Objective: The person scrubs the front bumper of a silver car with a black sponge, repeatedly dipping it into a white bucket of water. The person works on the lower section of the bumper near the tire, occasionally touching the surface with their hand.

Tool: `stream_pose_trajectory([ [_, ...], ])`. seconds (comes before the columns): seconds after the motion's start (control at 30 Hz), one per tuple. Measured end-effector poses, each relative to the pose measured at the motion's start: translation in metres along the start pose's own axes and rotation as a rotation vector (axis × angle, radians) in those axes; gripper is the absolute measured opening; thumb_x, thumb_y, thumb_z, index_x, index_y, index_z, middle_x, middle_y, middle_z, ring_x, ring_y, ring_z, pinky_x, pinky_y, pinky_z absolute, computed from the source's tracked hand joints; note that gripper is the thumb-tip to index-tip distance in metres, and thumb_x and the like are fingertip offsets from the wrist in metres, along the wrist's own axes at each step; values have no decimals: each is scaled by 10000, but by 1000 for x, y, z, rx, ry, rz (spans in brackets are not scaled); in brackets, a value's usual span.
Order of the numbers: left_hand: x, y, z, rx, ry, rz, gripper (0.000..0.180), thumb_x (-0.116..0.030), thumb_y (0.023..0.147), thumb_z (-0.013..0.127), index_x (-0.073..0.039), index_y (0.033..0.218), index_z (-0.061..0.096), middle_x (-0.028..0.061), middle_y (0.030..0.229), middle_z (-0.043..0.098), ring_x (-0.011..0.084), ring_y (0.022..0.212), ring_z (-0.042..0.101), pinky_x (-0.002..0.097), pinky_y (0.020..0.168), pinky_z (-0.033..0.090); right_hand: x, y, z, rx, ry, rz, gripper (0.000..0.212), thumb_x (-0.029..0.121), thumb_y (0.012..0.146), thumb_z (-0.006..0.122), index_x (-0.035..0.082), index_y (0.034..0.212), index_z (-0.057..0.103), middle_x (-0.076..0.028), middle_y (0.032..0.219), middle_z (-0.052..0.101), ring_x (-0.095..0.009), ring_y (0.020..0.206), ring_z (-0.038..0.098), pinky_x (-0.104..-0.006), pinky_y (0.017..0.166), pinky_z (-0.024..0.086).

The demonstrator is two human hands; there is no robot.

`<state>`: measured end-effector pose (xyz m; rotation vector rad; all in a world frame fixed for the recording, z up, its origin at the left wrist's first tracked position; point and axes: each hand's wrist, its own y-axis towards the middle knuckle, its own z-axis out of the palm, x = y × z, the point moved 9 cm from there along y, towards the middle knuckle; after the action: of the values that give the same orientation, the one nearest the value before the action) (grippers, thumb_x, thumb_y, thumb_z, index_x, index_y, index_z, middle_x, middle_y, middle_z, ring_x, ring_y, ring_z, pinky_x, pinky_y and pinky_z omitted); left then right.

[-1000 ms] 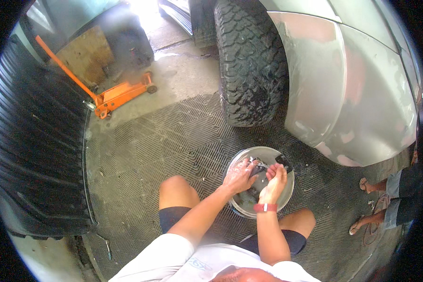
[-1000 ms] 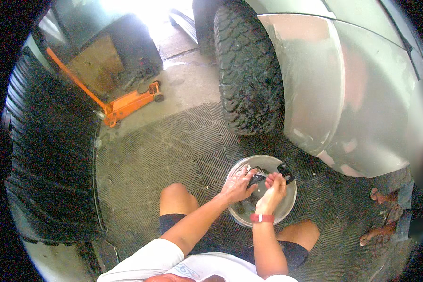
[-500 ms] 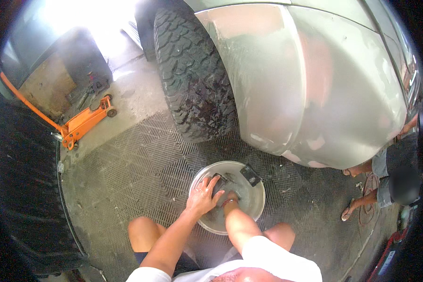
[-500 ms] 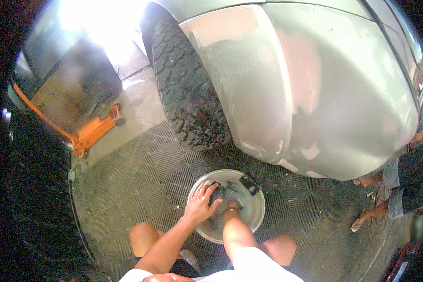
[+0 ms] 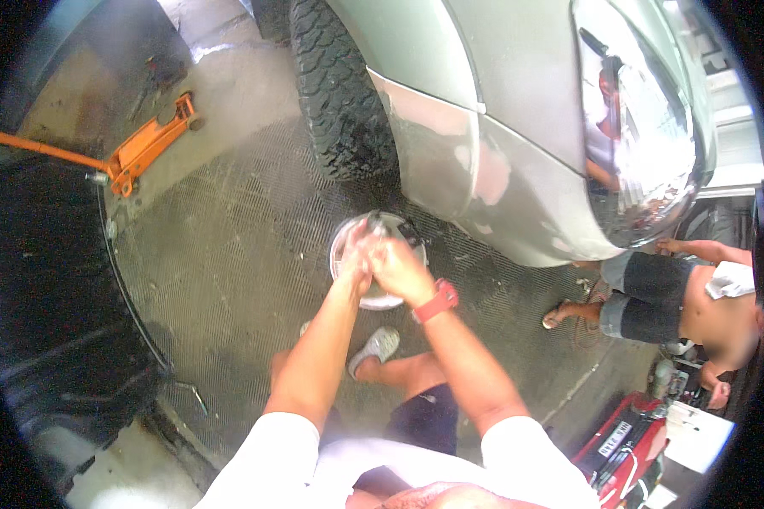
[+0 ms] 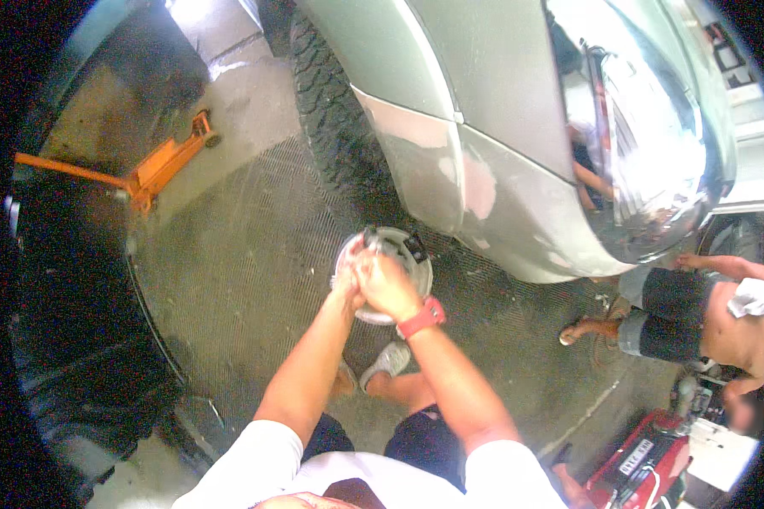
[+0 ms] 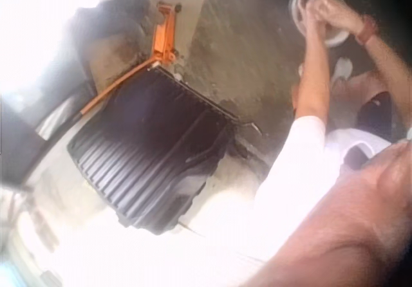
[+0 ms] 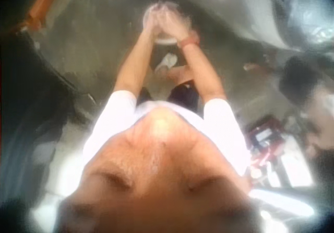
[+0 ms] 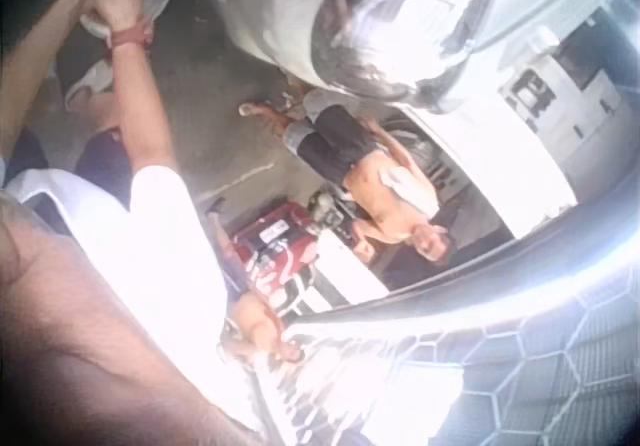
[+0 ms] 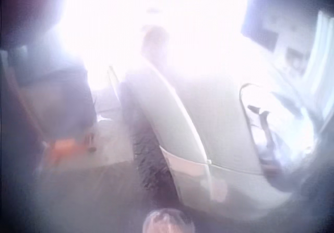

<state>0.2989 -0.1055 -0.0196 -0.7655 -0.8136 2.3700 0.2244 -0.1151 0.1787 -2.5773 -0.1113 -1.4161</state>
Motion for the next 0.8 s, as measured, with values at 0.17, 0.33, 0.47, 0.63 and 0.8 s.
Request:
stream_pose_trajectory([
  [0.17, -93, -114, 173, -61, 446, 101, 784, -280, 989, 871, -179, 1634, 437, 136, 1552, 590, 290, 1408, 592, 513, 1097, 528, 208, 26, -180, -131, -574, -54, 275, 74, 1027, 600, 34, 1242, 767, -245, 1122, 787, -461, 1118, 738, -511, 975, 592],
  [0.33, -118, -158, 215, -131, 284, 93, 805, -378, 982, 885, -164, 1591, 403, 98, 1302, 689, 192, 1020, 682, 395, 827, 584, 303, 38, -252, 97, -661, -342, 436, -33, 989, 604, 78, 1393, 724, -211, 1292, 778, -409, 1146, 751, -472, 1027, 592],
  [0.47, -126, -159, 219, -203, 348, 111, 779, -383, 983, 876, -147, 1583, 439, 126, 1388, 686, 230, 1129, 675, 426, 874, 582, 373, 60, -329, 33, -849, -367, 382, 23, 1066, 656, 122, 1431, 712, -146, 1222, 786, -309, 1125, 779, -415, 998, 603],
  [0.63, -128, -127, 227, -239, 330, 256, 748, -352, 994, 870, -169, 1578, 440, 109, 1440, 683, 239, 1169, 687, 458, 897, 578, 414, 110, -399, 48, -1355, -298, 508, 376, 1110, 656, 158, 1564, 590, -111, 1624, 571, -335, 1539, 472, -502, 1271, 379],
  [0.8, -150, -145, 279, -327, 380, 344, 717, -369, 963, 892, -141, 1533, 523, 136, 1410, 688, 242, 1177, 690, 423, 950, 562, 399, 115, -417, 63, -1511, -394, 626, 361, 1098, 683, 122, 1651, 512, -68, 1828, 370, -249, 1744, 177, -456, 1444, 110],
])
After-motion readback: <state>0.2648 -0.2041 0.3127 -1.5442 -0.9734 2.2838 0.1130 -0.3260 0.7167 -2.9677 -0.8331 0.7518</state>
